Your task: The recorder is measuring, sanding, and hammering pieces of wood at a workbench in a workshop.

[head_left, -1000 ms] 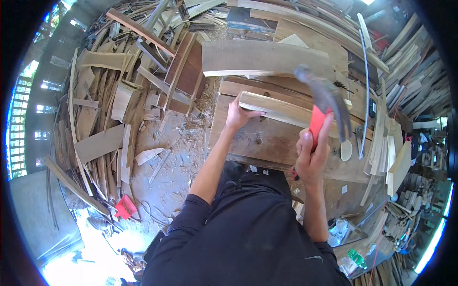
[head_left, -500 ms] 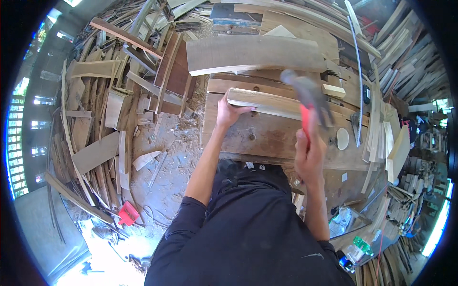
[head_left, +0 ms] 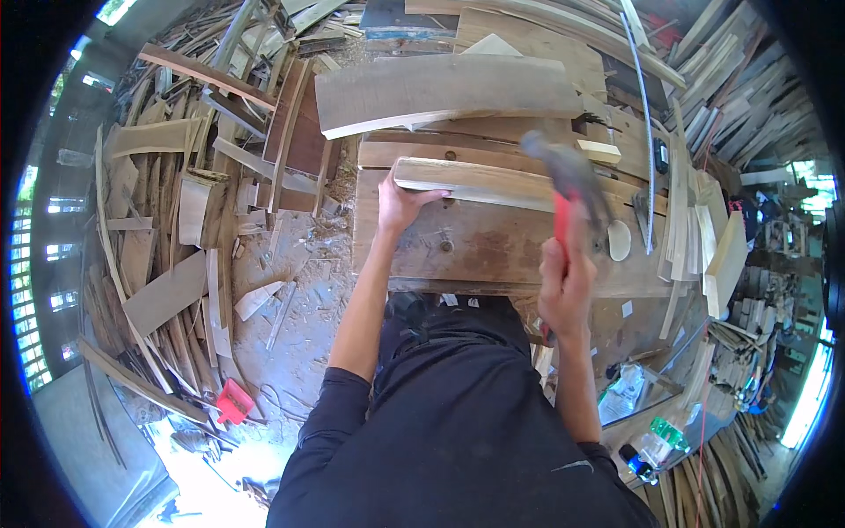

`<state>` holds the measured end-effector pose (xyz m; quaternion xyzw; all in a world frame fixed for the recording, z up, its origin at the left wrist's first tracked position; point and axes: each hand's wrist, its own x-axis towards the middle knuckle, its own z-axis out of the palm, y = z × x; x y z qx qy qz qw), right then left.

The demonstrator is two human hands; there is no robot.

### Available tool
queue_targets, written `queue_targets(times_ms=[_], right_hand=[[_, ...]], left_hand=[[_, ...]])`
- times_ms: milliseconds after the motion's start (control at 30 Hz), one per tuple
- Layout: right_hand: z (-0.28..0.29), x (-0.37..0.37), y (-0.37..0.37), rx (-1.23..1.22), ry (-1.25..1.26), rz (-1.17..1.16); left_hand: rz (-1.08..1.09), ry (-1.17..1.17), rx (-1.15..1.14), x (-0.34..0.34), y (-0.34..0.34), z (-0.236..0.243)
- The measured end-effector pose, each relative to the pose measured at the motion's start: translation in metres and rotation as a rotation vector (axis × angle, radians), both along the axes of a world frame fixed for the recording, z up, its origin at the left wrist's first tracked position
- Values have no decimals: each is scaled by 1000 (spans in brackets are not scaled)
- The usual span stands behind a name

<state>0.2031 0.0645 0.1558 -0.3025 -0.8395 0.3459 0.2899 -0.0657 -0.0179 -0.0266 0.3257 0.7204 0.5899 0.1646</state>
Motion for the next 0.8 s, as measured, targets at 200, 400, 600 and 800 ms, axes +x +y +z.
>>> queue_targets(times_ms=[200,400,600,800], right_hand=[[-15,-6,-1,-136,-83,-1],[10,0,-1,-102,344,-86],[-4,4,9,-19,-125,5],[10,0,4,110,87,-53]], left_hand=[[-9,-8,18,0,0,-5],[-6,-9,20,-1,-3,-3],[-30,1,-9,2,0,-1],[-13,-110,22,-7,-9,-24]])
